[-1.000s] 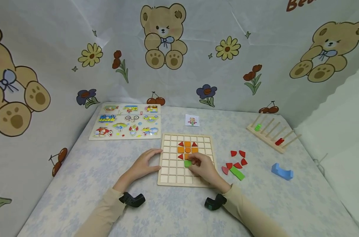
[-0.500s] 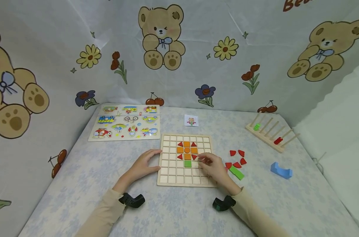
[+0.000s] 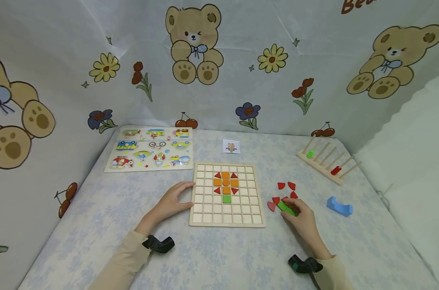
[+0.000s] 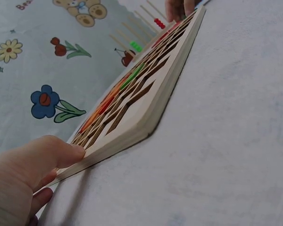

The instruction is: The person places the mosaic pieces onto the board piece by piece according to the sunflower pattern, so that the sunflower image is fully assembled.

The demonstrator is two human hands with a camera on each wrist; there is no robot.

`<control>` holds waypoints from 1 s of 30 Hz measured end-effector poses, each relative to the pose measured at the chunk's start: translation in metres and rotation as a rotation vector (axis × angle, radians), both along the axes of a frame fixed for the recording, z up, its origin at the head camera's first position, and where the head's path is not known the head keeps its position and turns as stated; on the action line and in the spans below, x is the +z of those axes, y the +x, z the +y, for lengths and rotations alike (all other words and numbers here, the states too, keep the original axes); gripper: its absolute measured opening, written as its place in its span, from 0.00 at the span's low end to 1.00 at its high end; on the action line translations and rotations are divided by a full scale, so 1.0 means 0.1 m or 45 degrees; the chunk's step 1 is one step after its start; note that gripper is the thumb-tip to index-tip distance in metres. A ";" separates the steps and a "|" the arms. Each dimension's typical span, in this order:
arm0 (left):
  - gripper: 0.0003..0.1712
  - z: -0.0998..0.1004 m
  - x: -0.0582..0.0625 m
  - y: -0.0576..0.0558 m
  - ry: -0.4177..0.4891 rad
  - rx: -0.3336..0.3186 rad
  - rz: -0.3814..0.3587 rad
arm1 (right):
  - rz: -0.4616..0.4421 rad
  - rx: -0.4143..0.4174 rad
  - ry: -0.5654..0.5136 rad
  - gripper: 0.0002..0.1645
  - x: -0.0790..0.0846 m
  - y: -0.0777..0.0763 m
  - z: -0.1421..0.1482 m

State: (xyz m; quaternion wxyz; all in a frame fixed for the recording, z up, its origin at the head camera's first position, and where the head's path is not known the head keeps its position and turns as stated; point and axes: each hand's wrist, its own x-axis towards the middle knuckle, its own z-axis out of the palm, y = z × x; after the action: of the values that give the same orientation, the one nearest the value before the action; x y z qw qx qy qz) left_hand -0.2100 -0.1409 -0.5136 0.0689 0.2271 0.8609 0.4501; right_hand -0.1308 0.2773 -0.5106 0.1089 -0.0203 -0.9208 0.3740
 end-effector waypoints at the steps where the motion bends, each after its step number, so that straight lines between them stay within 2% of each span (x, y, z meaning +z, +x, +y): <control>1: 0.37 -0.01 0.00 0.00 0.001 0.003 -0.003 | 0.009 0.003 0.005 0.22 -0.01 0.00 0.00; 6: 0.37 -0.02 -0.02 0.00 0.008 0.009 -0.026 | 0.051 -0.002 0.039 0.23 -0.04 -0.04 -0.03; 10: 0.37 -0.02 -0.03 0.00 0.010 0.009 -0.022 | 0.048 -0.030 0.016 0.21 -0.03 -0.04 -0.06; 15: 0.38 -0.03 -0.05 -0.01 0.011 0.006 -0.008 | 0.086 -0.042 -0.015 0.18 0.03 -0.05 -0.25; 19: 0.38 -0.03 -0.04 -0.01 0.012 0.005 -0.025 | 0.115 0.093 -0.076 0.19 0.09 -0.08 -0.55; 23: 0.37 -0.02 -0.01 0.00 0.018 -0.001 -0.034 | 0.056 0.267 -0.151 0.21 0.11 -0.13 -0.90; 27: 0.37 -0.01 0.03 0.02 0.035 -0.010 -0.034 | 0.018 0.443 -0.165 0.21 0.12 -0.17 -1.19; 30: 0.37 0.00 0.04 0.02 0.039 -0.014 -0.028 | 0.052 0.549 -0.144 0.20 0.12 -0.20 -1.33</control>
State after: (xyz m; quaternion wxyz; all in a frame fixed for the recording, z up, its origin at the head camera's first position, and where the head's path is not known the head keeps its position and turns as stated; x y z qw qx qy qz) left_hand -0.2077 -0.1409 -0.5091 0.0774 0.2278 0.8518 0.4654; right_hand -0.1505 0.1445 -0.4988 0.0439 0.1787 -0.8789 0.4401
